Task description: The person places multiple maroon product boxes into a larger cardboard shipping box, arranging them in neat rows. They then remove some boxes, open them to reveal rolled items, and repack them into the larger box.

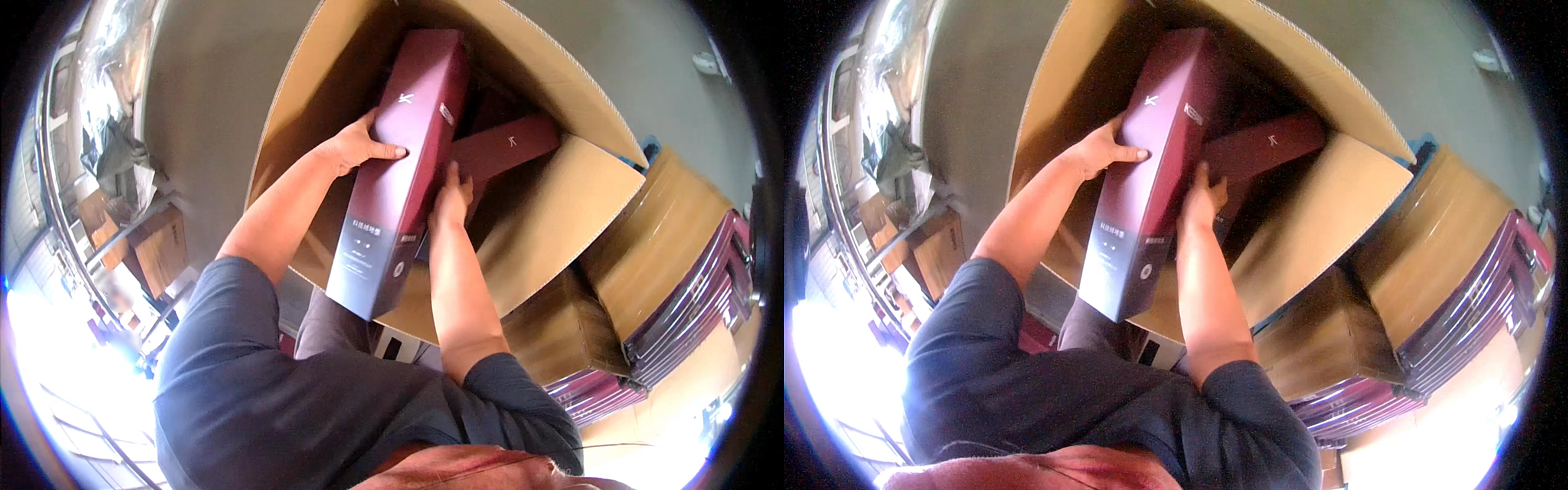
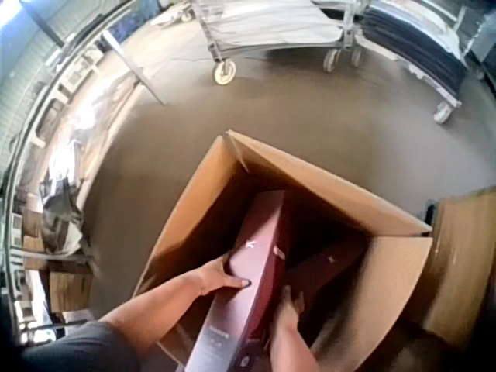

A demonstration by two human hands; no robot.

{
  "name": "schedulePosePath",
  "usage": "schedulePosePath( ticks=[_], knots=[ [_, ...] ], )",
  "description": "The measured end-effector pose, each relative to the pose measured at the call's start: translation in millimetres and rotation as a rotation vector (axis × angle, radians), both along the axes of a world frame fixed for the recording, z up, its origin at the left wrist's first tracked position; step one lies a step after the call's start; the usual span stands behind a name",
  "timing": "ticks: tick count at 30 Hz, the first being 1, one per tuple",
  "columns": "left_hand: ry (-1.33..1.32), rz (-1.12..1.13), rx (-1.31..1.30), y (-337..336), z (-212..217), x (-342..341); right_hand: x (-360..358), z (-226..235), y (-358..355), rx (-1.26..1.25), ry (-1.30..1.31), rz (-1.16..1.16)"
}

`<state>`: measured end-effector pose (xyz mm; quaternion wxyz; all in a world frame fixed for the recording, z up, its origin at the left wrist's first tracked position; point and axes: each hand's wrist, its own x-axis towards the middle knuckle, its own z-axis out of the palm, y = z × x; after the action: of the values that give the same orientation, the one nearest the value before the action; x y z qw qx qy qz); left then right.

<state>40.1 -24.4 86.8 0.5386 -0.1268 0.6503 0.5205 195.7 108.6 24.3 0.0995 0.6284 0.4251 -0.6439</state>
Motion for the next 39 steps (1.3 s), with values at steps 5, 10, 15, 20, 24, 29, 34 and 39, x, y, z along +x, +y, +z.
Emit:
schedulePosePath(
  ticks=[5,10,15,20,24,29,34,39],
  knots=[
    [0.400,-0.665,-0.756,78.0,23.0,8.3,-42.2,-40.3,33.5,0.333,-0.535,0.375],
    [0.277,-0.850,-0.741,108.3,11.1,-19.9,-69.3,-49.9,73.0,0.301,-0.709,0.433],
    [0.347,-0.925,-0.735,69.8,4.5,-35.6,-50.8,-47.3,87.4,0.142,-0.623,0.257],
    [0.719,-1.323,-1.038,24.4,21.0,-23.0,33.6,-21.0,120.0,0.332,-0.548,0.570],
    [0.511,-0.836,-0.327,81.5,-61.5,86.2,59.3,7.1,117.9,0.485,-0.600,0.837],
    [0.267,-0.732,-0.681,152.4,-184.6,169.3,47.8,8.7,112.0,0.594,-0.534,0.794],
    [0.297,-0.819,-0.963,173.8,-197.1,169.8,45.6,10.7,103.8,0.643,-0.652,0.791],
    [0.303,-0.684,-0.880,163.5,-164.2,144.1,54.4,1.0,110.4,0.650,-0.580,0.770]
  ],
)
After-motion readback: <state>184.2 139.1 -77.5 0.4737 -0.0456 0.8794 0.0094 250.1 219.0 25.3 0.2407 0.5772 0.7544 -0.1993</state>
